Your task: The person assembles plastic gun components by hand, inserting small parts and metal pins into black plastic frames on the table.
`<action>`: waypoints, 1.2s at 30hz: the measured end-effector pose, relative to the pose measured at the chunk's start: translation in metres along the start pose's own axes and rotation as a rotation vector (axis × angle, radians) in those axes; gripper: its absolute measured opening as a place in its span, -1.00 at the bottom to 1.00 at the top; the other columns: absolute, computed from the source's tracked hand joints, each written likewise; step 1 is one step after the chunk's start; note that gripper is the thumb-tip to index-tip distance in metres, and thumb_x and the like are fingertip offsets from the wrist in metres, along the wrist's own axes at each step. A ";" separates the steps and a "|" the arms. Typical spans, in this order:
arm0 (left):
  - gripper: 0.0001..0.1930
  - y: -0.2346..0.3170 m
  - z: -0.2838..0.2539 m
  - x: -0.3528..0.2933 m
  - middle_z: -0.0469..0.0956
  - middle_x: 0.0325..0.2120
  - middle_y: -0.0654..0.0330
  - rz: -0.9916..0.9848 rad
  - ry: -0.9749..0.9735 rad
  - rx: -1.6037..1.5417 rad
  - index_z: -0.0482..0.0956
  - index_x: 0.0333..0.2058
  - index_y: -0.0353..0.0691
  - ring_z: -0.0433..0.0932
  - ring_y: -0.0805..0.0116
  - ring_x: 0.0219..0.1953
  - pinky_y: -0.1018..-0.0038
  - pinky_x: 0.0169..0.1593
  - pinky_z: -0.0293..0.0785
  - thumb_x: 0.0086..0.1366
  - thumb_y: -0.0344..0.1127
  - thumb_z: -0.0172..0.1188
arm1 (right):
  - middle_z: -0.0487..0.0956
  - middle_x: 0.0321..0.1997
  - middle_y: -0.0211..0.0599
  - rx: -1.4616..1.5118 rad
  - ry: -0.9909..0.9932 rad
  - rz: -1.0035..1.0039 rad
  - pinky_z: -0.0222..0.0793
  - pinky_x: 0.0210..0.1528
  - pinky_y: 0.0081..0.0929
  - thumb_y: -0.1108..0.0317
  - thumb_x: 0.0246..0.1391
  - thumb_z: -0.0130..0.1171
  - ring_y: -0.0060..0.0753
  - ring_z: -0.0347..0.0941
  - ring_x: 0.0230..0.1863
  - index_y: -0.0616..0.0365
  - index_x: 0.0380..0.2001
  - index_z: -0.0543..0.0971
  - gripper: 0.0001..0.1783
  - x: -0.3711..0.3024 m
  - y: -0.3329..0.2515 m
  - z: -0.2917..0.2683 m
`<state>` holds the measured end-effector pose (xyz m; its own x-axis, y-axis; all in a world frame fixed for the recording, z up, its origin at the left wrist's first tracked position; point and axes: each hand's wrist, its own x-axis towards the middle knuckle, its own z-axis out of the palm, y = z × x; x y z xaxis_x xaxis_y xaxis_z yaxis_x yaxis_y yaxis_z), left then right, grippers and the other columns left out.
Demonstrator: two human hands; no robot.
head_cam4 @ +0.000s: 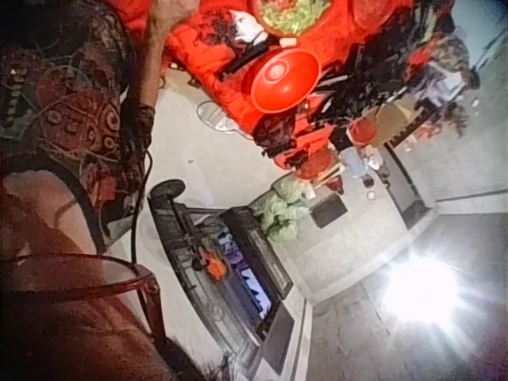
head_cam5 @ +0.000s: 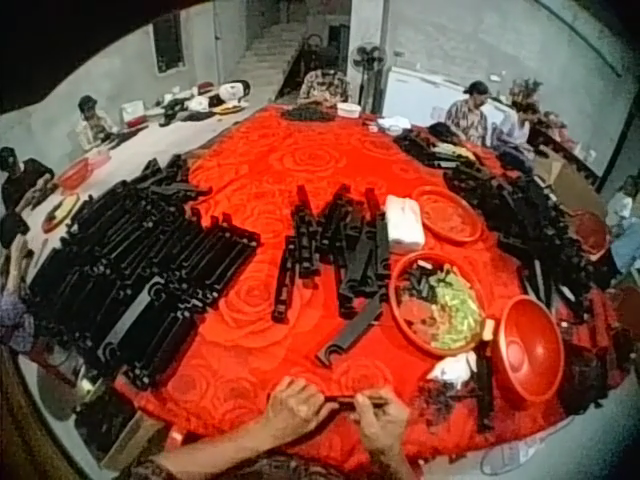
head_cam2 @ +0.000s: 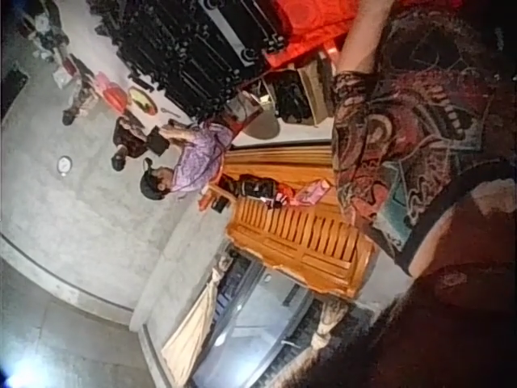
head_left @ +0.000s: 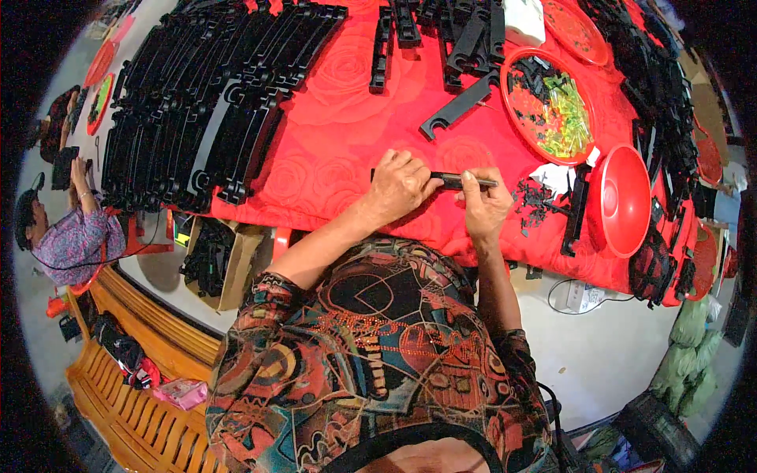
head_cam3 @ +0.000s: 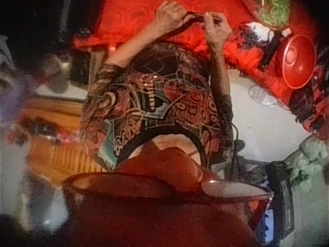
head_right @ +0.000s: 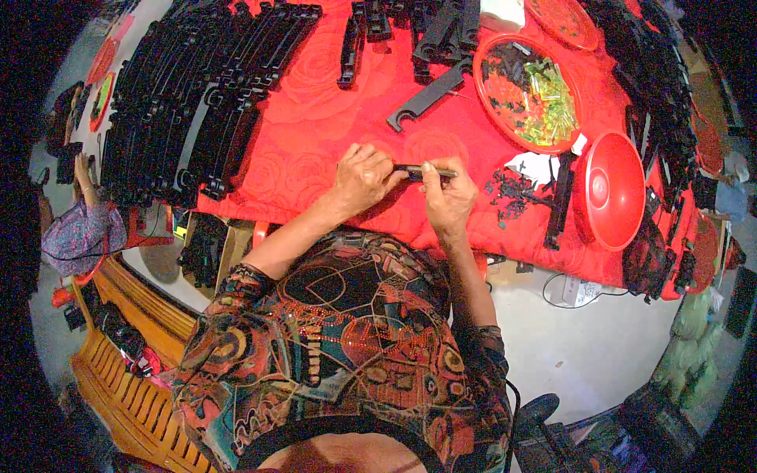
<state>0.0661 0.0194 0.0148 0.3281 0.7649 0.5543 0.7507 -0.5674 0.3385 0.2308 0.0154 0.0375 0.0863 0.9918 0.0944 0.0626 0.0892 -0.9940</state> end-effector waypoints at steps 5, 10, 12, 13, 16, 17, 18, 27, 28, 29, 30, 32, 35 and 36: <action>-0.78 0.003 0.004 -0.003 0.38 -0.62 0.20 -0.017 0.054 0.003 0.44 -0.66 -0.20 0.36 0.26 -0.47 0.34 -0.36 0.24 -0.04 -0.27 0.29 | 0.49 -0.61 -0.38 -0.089 0.014 -0.005 0.31 -0.58 -0.60 0.43 0.07 0.15 -0.64 0.39 -0.61 0.23 -0.45 0.49 -0.90 0.001 0.004 -0.004; -0.77 0.002 0.008 -0.007 0.35 -0.63 0.18 -0.013 0.109 -0.072 0.41 -0.66 -0.22 0.34 0.23 -0.49 0.33 -0.38 0.25 -0.05 -0.31 0.30 | 0.48 -0.61 -0.30 -0.277 0.014 -0.038 0.32 -0.53 -0.48 0.44 0.02 0.16 -0.50 0.40 -0.60 0.22 -0.47 0.48 -0.91 0.000 0.018 -0.006; -0.77 0.001 0.012 -0.009 0.35 -0.63 0.17 -0.014 0.128 -0.092 0.41 -0.66 -0.22 0.34 0.22 -0.49 0.33 -0.38 0.25 -0.05 -0.32 0.30 | 0.47 -0.60 -0.24 -0.289 0.016 -0.090 0.32 -0.50 -0.44 0.45 0.00 0.16 -0.40 0.41 -0.58 0.22 -0.48 0.47 -0.91 0.000 0.020 -0.006; -0.77 0.001 0.012 -0.009 0.34 -0.64 0.17 -0.017 0.144 -0.113 0.40 -0.66 -0.23 0.33 0.22 -0.50 0.33 -0.39 0.25 -0.05 -0.33 0.30 | 0.47 -0.60 -0.24 -0.288 0.017 -0.092 0.32 -0.50 -0.44 0.45 0.00 0.16 -0.40 0.41 -0.58 0.22 -0.48 0.47 -0.91 0.000 0.020 -0.005; -0.76 0.002 0.009 -0.008 0.39 -0.60 0.16 -0.023 0.152 -0.137 0.39 -0.64 -0.26 0.35 0.21 -0.52 0.35 -0.45 0.28 -0.11 -0.41 0.34 | 0.47 -0.58 -0.22 -0.309 0.017 -0.089 0.33 -0.49 -0.42 0.45 0.00 0.16 -0.34 0.42 -0.57 0.22 -0.49 0.47 -0.91 0.000 0.016 -0.002; -0.76 0.002 0.010 -0.008 0.39 -0.60 0.16 -0.022 0.153 -0.138 0.39 -0.64 -0.26 0.35 0.21 -0.52 0.35 -0.45 0.28 -0.11 -0.41 0.34 | 0.48 -0.57 -0.21 -0.335 -0.005 -0.120 0.33 -0.48 -0.41 0.46 -0.01 0.15 -0.31 0.43 -0.56 0.22 -0.49 0.46 -0.91 0.001 0.015 -0.001; -0.76 0.002 0.010 -0.008 0.39 -0.60 0.16 -0.023 0.147 -0.147 0.39 -0.64 -0.26 0.35 0.21 -0.52 0.35 -0.45 0.29 -0.10 -0.42 0.34 | 0.48 -0.56 -0.20 -0.362 -0.028 -0.149 0.34 -0.48 -0.39 0.47 -0.01 0.15 -0.29 0.44 -0.55 0.23 -0.50 0.46 -0.92 0.001 0.014 -0.001; -0.78 0.000 0.011 -0.011 0.39 -0.56 0.14 0.004 0.159 -0.148 0.39 -0.63 -0.26 0.35 0.19 -0.50 0.33 -0.41 0.29 -0.06 -0.40 0.32 | 0.46 -0.54 -0.18 -0.500 -0.140 -0.285 0.34 -0.48 -0.34 0.52 -0.03 0.15 -0.21 0.44 -0.54 0.24 -0.49 0.44 -0.92 0.007 -0.002 0.001; -0.78 0.000 0.011 -0.011 0.36 -0.56 0.13 0.010 0.148 -0.145 0.40 -0.62 -0.25 0.35 0.19 -0.47 0.32 -0.38 0.28 -0.04 -0.37 0.31 | 0.46 -0.54 -0.18 -0.503 -0.139 -0.284 0.34 -0.48 -0.34 0.52 -0.03 0.15 -0.21 0.44 -0.54 0.24 -0.49 0.44 -0.92 0.007 -0.002 0.001; -0.78 -0.001 0.010 -0.011 0.36 -0.56 0.13 0.010 0.149 -0.149 0.40 -0.62 -0.25 0.35 0.19 -0.47 0.32 -0.38 0.28 -0.04 -0.37 0.31 | 0.45 -0.54 -0.18 -0.495 -0.150 -0.286 0.34 -0.47 -0.34 0.51 -0.03 0.15 -0.21 0.44 -0.53 0.23 -0.50 0.43 -0.92 0.006 -0.002 0.001; -0.78 -0.001 0.009 -0.011 0.40 -0.52 0.11 0.019 0.147 -0.152 0.40 -0.61 -0.27 0.36 0.18 -0.48 0.33 -0.39 0.30 -0.05 -0.39 0.31 | 0.45 -0.54 -0.18 -0.486 -0.160 -0.288 0.34 -0.47 -0.34 0.51 -0.03 0.15 -0.21 0.44 -0.53 0.23 -0.51 0.43 -0.91 0.006 -0.002 0.001; -0.78 0.000 0.006 -0.009 0.44 -0.49 0.09 0.025 0.146 -0.159 0.39 -0.60 -0.28 0.36 0.18 -0.49 0.35 -0.41 0.31 -0.05 -0.42 0.31 | 0.45 -0.54 -0.18 -0.490 -0.152 -0.346 0.34 -0.48 -0.34 0.52 -0.03 0.14 -0.21 0.44 -0.54 0.23 -0.51 0.43 -0.91 0.007 0.001 0.003; -0.78 0.000 0.003 -0.008 0.44 -0.49 0.09 0.029 0.122 -0.128 0.39 -0.60 -0.28 0.38 0.17 -0.48 0.35 -0.39 0.33 -0.05 -0.41 0.31 | 0.46 -0.53 -0.18 -0.480 -0.154 -0.305 0.33 -0.49 -0.36 0.52 -0.02 0.14 -0.23 0.44 -0.55 0.22 -0.52 0.44 -0.92 0.007 0.002 0.000; -0.78 0.000 0.002 -0.009 0.45 -0.48 0.09 0.025 0.102 -0.124 0.39 -0.60 -0.28 0.38 0.16 -0.47 0.35 -0.38 0.34 -0.04 -0.41 0.31 | 0.47 -0.53 -0.18 -0.467 -0.163 -0.202 0.34 -0.50 -0.37 0.51 -0.02 0.14 -0.25 0.45 -0.54 0.22 -0.52 0.44 -0.92 0.007 0.003 -0.001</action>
<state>0.0647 0.0129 0.0080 0.2817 0.7186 0.6359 0.6640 -0.6244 0.4114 0.2327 0.0229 0.0355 -0.1267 0.9637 0.2351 0.5012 0.2667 -0.8232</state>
